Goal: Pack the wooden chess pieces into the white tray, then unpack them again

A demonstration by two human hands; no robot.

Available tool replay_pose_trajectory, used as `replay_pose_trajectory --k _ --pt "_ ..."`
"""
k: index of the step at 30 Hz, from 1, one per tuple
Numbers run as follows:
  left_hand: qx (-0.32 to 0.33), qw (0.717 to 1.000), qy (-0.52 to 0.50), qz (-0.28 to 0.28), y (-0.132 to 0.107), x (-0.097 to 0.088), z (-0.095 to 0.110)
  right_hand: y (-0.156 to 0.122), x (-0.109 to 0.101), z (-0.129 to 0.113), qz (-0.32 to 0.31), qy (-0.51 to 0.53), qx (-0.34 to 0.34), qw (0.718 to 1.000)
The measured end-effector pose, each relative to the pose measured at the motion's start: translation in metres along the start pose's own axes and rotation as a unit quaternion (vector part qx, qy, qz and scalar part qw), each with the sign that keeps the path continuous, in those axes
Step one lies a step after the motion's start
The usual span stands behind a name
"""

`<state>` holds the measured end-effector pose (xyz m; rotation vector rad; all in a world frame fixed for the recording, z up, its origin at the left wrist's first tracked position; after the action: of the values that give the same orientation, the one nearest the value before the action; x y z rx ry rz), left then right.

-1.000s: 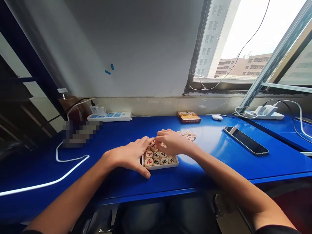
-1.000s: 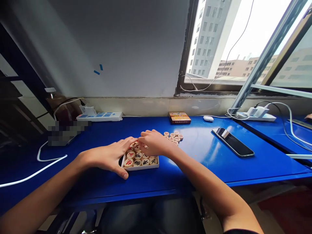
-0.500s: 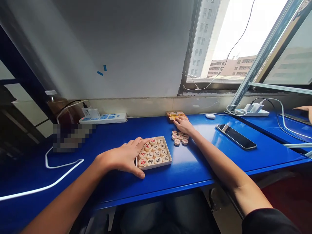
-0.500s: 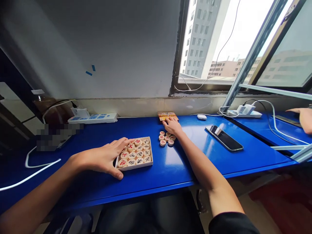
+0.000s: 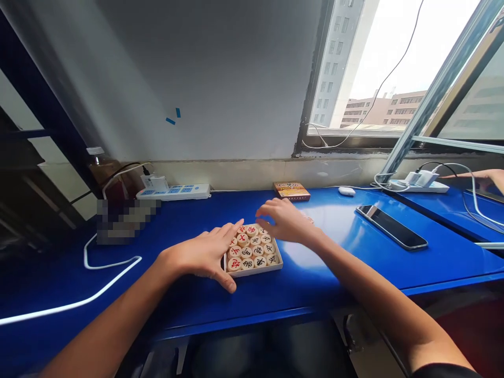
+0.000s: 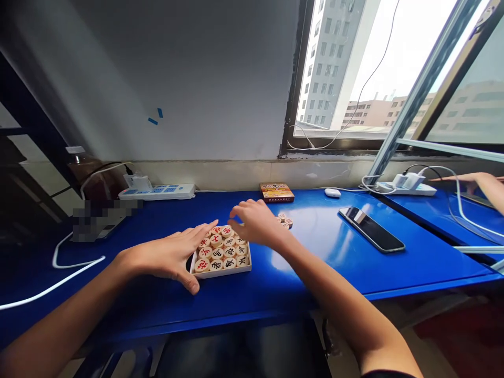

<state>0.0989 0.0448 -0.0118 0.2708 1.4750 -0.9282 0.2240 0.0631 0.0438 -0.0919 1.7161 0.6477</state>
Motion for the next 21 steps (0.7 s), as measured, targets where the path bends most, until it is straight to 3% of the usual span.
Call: replay_pose_trajectory --k 2,4,11,17,21 --pt "-0.004 1.0 0.003 0.01 0.0 -0.002 -0.003 -0.005 0.011 -0.04 -0.018 0.002 -0.074 0.997" --pt "-0.02 1.0 0.007 0.011 -0.001 -0.002 -0.008 -0.008 0.021 -0.057 -0.019 0.008 -0.097 0.995" --pt "-0.031 0.999 0.013 -0.005 0.0 0.002 -0.012 -0.008 0.03 -0.044 -0.01 0.026 -0.083 0.996" --pt "-0.035 0.999 0.021 -0.001 0.002 0.002 -0.015 -0.005 0.031 -0.054 -0.021 0.032 -0.121 0.992" --pt "-0.021 1.0 0.021 0.004 0.002 0.003 -0.015 0.0 0.034 -0.045 -0.033 0.062 -0.091 0.993"
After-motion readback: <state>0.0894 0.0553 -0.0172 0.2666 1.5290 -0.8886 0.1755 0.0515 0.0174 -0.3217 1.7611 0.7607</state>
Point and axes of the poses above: each hand's wrist, its own y-axis towards the middle knuckle, its own x-axis out of the palm, z = x × y, the point moved 10 cm from there along y, towards the middle knuckle, and after that the axes turned 2 degrees about x, right-handed, at the moved point
